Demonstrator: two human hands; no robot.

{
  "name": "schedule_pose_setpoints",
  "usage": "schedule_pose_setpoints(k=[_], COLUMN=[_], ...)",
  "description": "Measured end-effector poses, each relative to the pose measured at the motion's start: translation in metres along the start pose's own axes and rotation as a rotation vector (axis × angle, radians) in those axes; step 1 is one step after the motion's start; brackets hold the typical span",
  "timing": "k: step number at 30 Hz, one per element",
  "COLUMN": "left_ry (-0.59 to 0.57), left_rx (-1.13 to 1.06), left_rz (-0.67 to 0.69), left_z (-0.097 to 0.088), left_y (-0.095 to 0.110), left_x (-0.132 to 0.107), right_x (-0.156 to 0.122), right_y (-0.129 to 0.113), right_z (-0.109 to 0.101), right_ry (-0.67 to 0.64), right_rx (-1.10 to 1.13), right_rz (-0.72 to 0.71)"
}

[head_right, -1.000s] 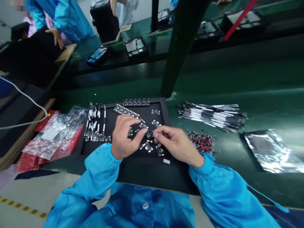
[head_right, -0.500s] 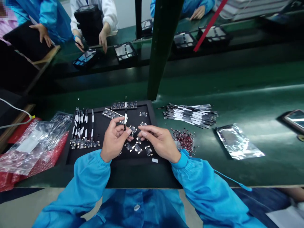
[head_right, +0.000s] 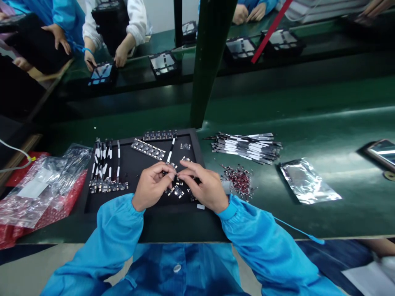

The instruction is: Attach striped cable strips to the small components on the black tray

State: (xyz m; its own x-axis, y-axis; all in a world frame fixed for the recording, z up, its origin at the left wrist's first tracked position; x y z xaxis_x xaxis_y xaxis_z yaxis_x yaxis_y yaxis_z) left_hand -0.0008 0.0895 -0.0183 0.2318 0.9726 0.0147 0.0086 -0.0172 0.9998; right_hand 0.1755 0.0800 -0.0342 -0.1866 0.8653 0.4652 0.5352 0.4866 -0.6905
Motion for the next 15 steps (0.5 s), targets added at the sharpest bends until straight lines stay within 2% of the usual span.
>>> schedule_pose_setpoints(k=[3,7,9,12,15], left_ry=[0.005,-0.024,-0.04,-0.043,-0.03], left_rx=[0.03,0.024,0.015,0.008,-0.016], left_rz=[-0.034,-0.158,-0.208,-0.191,-0.156], left_z=[0.0002,-0.0011,-0.0019,-0.0025,-0.0028], left_y=[0.001,-0.0003,-0.0014,-0.0017,-0.001], left_x=[0.001,0.0029,0.0038,0.005,0.0054], right_x=[0.0006,0.0018,0.0018,0.0012,0.0013], right_y=[-0.0022,-0.0042,-0.0047,-0.0047,-0.0042], right_z=[0.0006,0.0008,0.001,0.0021,0.0028], right_ry=[0.059,0.059,0.046,0.039,0.048], right_rx=[-0.116,-0.201,-0.216,-0.211,-0.161], right_rz=[-0.186,-0.304,-0.342,-0.375,-0.324])
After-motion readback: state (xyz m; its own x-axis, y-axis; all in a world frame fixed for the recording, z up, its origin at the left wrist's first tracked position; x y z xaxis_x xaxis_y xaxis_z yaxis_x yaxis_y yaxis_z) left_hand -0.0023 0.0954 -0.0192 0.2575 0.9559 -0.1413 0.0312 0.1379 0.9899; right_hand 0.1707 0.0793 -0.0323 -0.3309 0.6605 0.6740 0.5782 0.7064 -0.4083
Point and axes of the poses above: each hand's wrist, its own x-axis towards the middle knuckle, its own z-axis out of the palm, y = z × x, the point moved 2 cm from there along x, towards the middle knuckle, and after that the axes turned 8 degrees about -x, right-handed, at the moved point
